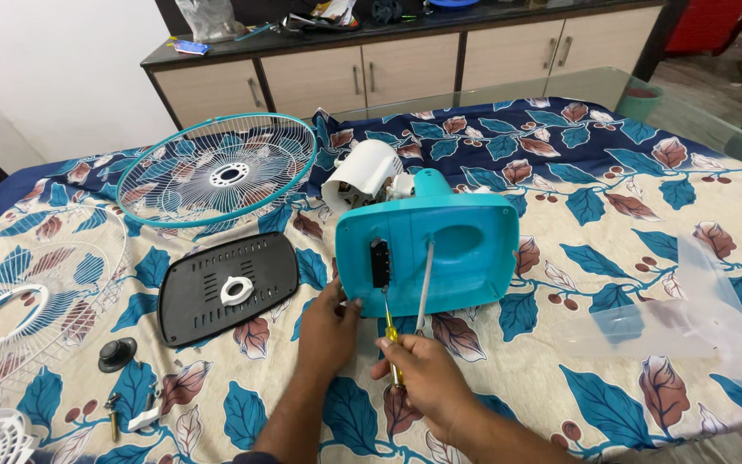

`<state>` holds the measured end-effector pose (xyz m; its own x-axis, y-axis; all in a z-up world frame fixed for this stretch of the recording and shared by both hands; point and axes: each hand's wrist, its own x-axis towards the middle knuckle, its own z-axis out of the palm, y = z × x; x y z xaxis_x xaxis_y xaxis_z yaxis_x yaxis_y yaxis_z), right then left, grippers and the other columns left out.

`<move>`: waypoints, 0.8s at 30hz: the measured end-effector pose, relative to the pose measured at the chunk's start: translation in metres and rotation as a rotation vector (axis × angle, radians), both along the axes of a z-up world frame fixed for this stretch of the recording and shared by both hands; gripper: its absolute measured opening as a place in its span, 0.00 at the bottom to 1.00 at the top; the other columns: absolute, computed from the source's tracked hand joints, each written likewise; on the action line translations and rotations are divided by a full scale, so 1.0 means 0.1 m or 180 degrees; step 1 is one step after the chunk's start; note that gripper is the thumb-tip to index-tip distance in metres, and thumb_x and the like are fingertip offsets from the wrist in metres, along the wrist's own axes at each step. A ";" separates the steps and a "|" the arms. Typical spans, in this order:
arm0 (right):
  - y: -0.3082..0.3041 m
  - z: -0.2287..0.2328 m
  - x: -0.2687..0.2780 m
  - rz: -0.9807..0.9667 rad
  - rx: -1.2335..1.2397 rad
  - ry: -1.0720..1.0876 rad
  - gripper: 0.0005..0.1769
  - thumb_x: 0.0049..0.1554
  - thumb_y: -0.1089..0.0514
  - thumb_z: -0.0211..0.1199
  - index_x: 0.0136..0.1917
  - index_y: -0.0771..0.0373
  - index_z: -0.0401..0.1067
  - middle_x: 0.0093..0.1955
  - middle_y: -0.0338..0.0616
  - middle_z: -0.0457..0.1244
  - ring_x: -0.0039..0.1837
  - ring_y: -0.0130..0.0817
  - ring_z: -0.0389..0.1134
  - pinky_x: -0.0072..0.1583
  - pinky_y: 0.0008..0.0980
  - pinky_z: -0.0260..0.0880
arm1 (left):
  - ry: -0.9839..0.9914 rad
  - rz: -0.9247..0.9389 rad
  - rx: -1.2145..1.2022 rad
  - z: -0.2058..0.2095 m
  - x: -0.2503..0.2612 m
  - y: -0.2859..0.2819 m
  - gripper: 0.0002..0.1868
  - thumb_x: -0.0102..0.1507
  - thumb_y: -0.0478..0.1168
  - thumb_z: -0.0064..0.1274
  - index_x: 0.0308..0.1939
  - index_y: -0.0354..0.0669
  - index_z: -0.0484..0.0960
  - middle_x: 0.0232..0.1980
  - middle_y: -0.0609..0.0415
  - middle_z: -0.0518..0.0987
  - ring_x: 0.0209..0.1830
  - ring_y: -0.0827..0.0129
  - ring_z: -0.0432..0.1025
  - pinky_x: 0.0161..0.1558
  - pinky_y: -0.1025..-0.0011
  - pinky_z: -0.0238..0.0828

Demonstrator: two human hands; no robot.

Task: The person disassembles a teal LG fan housing, removes a screw, and installs a black switch module into the housing. They then connect wires to the switch terminals using a yellow screwdriver. The fan motor and other parts remain on the table.

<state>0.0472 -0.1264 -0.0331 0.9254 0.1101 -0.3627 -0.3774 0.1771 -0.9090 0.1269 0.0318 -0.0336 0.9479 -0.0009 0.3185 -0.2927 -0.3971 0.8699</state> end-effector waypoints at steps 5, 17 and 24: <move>-0.01 -0.04 0.04 0.0030 0.0125 0.0177 0.21 0.63 0.48 0.56 0.61 0.62 0.74 0.41 0.42 0.71 0.33 0.21 0.60 0.33 0.21 0.58 | 0.0054 0.0124 0.0257 0.08 -0.07 -0.02 0.12 0.64 0.38 0.54 0.50 0.42 0.82 0.37 0.45 0.86 0.35 0.58 0.83 0.38 0.65 0.75; -0.01 0.01 0.01 0.0028 -0.0077 0.0182 0.22 0.63 0.47 0.54 0.62 0.63 0.74 0.42 0.42 0.72 0.33 0.22 0.60 0.35 0.22 0.61 | 0.0055 0.0180 0.0145 0.12 -0.12 -0.05 0.15 0.64 0.38 0.54 0.55 0.44 0.81 0.38 0.45 0.86 0.35 0.60 0.83 0.37 0.66 0.76; -0.02 -0.02 0.01 0.0048 -0.0108 0.0158 0.22 0.63 0.47 0.54 0.63 0.63 0.74 0.43 0.42 0.72 0.33 0.22 0.61 0.36 0.22 0.62 | -0.0019 0.0112 0.0136 0.09 -0.12 -0.04 0.13 0.64 0.37 0.54 0.53 0.42 0.81 0.36 0.44 0.86 0.33 0.58 0.83 0.37 0.65 0.75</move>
